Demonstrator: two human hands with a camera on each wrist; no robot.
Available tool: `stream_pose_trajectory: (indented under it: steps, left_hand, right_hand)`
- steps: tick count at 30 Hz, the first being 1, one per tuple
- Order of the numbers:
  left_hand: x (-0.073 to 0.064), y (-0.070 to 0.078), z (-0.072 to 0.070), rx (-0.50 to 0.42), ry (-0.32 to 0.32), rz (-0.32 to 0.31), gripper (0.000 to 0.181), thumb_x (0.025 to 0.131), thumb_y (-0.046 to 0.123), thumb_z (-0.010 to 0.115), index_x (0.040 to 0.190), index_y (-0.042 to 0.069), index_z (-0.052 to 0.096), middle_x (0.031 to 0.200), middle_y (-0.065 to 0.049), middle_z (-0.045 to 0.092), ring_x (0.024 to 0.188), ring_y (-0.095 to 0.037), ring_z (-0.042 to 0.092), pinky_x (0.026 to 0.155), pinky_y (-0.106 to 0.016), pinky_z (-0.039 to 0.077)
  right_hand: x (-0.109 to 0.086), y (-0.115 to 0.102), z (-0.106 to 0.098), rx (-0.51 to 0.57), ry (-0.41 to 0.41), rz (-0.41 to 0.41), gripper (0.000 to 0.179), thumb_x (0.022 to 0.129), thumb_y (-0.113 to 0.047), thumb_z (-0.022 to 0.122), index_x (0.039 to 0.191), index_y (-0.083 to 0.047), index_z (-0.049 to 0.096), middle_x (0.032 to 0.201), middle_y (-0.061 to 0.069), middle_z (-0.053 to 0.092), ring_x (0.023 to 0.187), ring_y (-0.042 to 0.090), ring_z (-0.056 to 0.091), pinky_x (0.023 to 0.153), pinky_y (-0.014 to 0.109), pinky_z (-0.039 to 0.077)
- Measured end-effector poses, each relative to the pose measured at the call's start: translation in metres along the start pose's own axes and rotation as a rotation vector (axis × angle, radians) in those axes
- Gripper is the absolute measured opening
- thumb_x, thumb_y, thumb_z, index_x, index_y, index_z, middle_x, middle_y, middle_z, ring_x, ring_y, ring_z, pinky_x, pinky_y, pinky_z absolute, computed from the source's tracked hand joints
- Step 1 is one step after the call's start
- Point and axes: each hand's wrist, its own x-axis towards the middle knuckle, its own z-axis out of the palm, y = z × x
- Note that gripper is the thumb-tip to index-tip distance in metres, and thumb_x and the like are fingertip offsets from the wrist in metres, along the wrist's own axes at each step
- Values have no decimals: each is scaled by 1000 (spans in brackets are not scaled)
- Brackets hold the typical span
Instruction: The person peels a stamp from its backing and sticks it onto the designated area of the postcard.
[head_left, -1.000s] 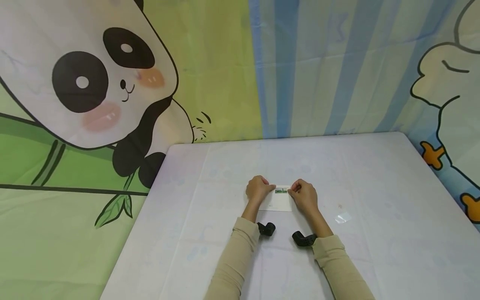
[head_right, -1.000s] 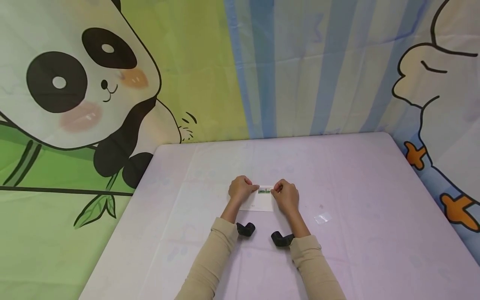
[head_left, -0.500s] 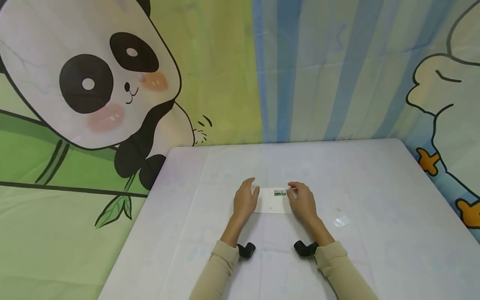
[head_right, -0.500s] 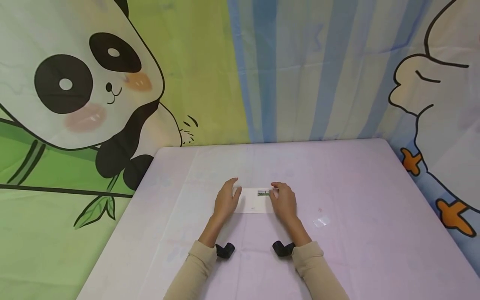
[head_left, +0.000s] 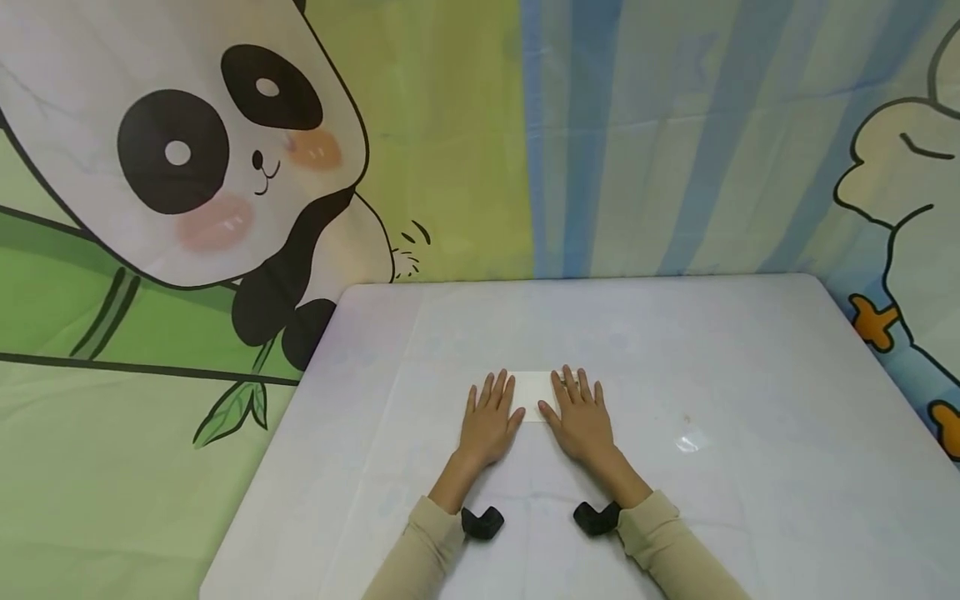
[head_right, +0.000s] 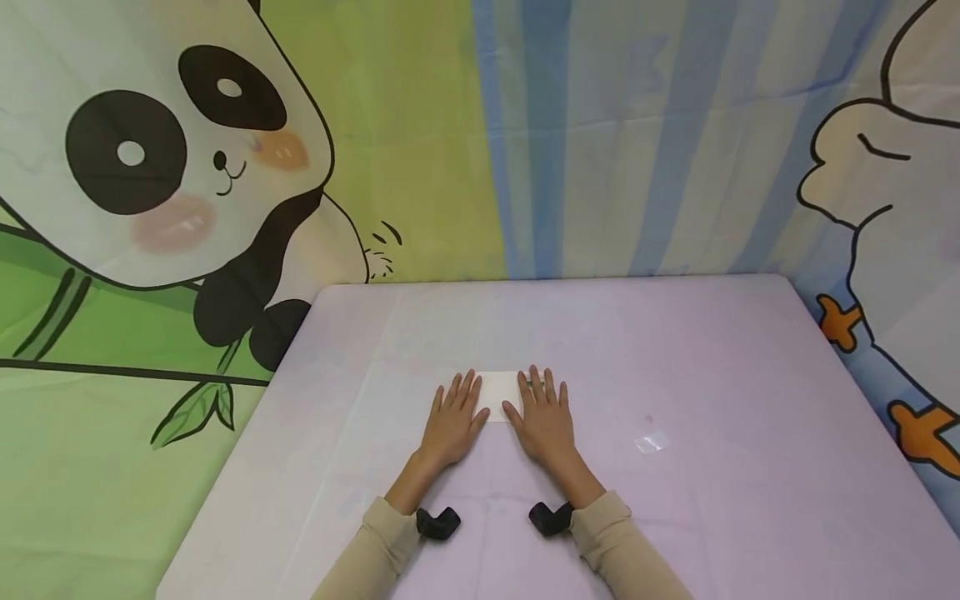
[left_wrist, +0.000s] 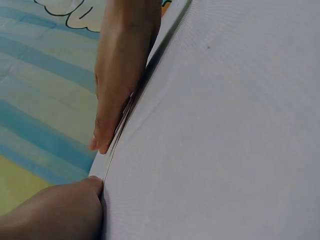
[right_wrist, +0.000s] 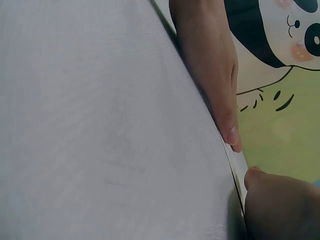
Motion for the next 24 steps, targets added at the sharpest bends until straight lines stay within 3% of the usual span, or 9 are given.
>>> stream_pose_trajectory:
  steps: [5, 13, 16, 18, 21, 23, 24]
  left_hand:
    - [1, 2, 3, 27, 45, -11, 59, 99, 43, 31, 145, 7, 26, 151, -10, 21, 138, -29, 16, 108, -51, 13]
    - [0, 9, 11, 1, 46, -10, 60, 98, 46, 31, 145, 9, 27, 151, -8, 21, 138, -28, 16, 108, -50, 12]
    - [1, 7, 10, -7, 31, -15, 60, 98, 46, 32, 145, 9, 27, 151, -8, 21, 138, -27, 16, 108, -50, 12]
    - [1, 6, 9, -51, -5, -27, 61, 98, 46, 32, 145, 8, 25, 151, -9, 19, 138, -28, 15, 108, -51, 11]
    - [0, 2, 5, -223, -47, -81, 63, 99, 44, 31, 147, 6, 17, 152, -11, 13, 138, -28, 14, 107, -52, 12]
    - [-1, 0, -4, -349, -39, -145, 64, 99, 43, 30, 147, 4, 12, 152, -14, 9, 137, -31, 17, 106, -54, 15]
    - [-1, -1, -10, -398, -24, -185, 64, 99, 43, 29, 147, 3, 11, 152, -16, 9, 136, -33, 19, 105, -55, 17]
  right_hand:
    - [-1, 1, 2, -14, 43, -13, 65, 96, -48, 37, 144, -6, 27, 149, 16, 21, 137, 36, 10, 107, 56, 5]
    - [-7, 12, 7, 7, 37, 8, 65, 97, -47, 35, 145, -5, 24, 150, 14, 18, 138, 33, 6, 107, 54, 1]
    - [-4, 15, 4, 69, -13, 6, 64, 98, -47, 32, 145, -5, 24, 150, 15, 17, 138, 34, 5, 107, 55, 0]
    - [1, 18, -5, 215, -98, 18, 65, 99, -47, 29, 145, -3, 20, 151, 17, 14, 138, 35, 3, 106, 55, -2]
    - [9, 30, -31, 594, -195, 141, 67, 98, -49, 28, 147, -5, 12, 152, 15, 9, 138, 34, 2, 107, 53, -1]
    - [11, 40, -56, 783, -174, 250, 69, 97, -50, 32, 148, -8, 11, 152, 12, 9, 138, 32, 4, 108, 52, 2]
    - [11, 45, -70, 829, -137, 284, 70, 96, -51, 35, 148, -9, 13, 152, 11, 9, 138, 32, 6, 108, 52, 6]
